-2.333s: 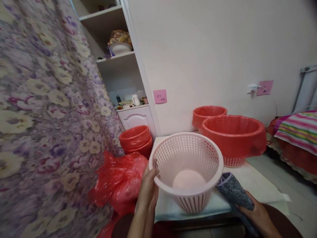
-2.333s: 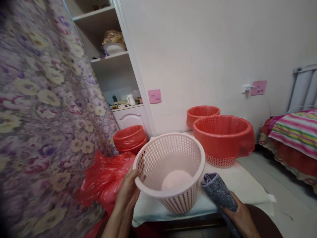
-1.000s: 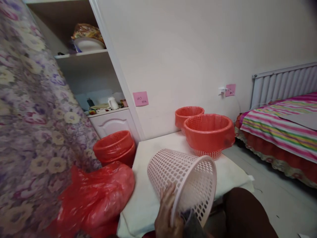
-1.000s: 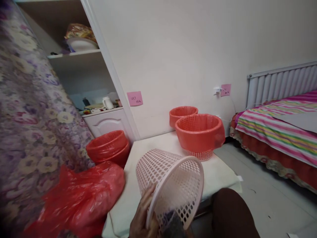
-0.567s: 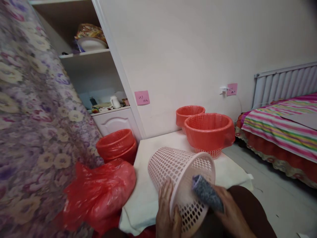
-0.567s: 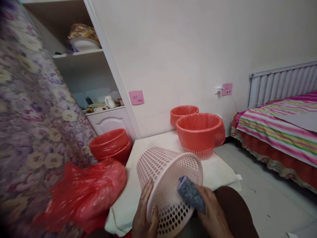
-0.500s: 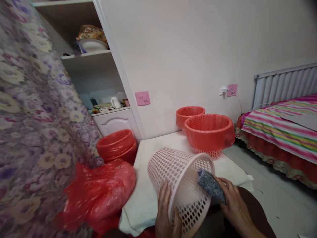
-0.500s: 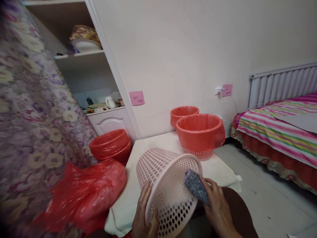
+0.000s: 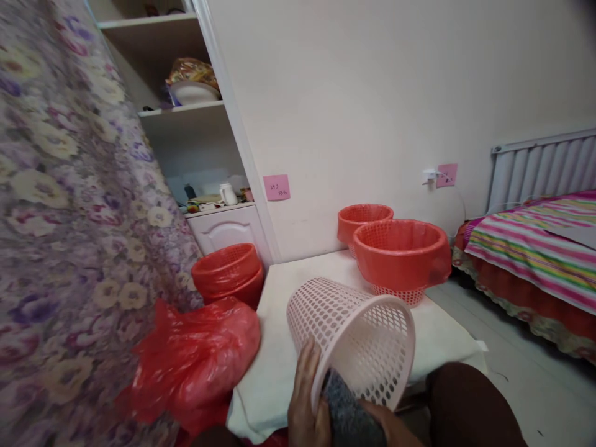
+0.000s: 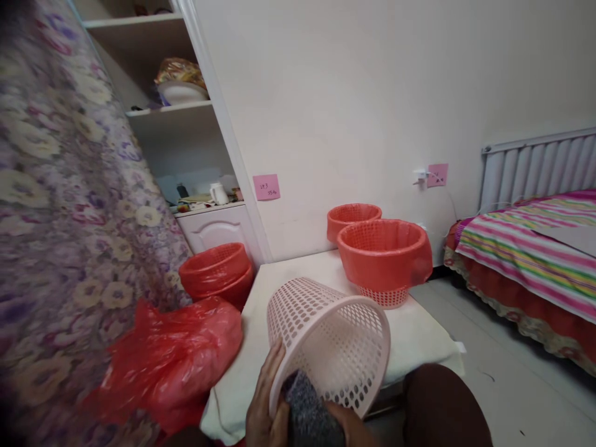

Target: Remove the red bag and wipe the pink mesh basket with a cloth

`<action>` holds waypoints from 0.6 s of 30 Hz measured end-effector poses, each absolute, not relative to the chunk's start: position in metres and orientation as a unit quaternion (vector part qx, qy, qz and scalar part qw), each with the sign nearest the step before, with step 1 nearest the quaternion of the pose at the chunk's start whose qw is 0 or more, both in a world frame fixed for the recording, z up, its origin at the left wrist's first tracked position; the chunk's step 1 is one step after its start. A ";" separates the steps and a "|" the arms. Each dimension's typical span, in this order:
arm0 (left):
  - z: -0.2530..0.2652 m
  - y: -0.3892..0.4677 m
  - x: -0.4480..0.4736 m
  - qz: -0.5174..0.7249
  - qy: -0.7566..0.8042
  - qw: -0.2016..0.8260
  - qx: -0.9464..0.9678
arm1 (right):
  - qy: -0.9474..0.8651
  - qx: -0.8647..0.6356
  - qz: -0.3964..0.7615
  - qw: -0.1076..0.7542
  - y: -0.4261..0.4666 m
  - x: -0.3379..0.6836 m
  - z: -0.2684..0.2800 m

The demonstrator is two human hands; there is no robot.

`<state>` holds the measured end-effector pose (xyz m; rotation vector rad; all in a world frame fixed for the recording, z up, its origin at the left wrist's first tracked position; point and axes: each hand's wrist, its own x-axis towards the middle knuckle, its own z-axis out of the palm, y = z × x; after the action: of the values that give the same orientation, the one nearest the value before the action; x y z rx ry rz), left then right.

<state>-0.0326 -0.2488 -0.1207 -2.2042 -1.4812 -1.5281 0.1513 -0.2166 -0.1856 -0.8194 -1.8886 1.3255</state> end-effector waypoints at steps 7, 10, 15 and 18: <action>-0.104 -0.250 -0.041 -0.480 -0.496 -0.039 -0.723 | -0.774 -0.487 0.089 0.393 -0.140 0.164 -0.173; -0.107 -0.248 -0.039 -0.473 -0.478 -0.026 -0.740 | -0.805 -0.495 0.089 0.315 -0.133 0.148 -0.189; -0.102 -0.243 -0.045 -0.453 -0.489 -0.012 -0.745 | -0.822 -0.386 0.281 0.312 -0.165 0.112 -0.207; -0.096 -0.241 -0.052 -0.454 -0.488 -0.016 -0.746 | -0.802 -0.314 0.394 0.320 -0.168 0.105 -0.202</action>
<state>-0.0519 -0.2412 -0.0957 -2.3659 -1.5479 -1.4395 0.1054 -0.1681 -0.2025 -0.8245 -2.1080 1.0363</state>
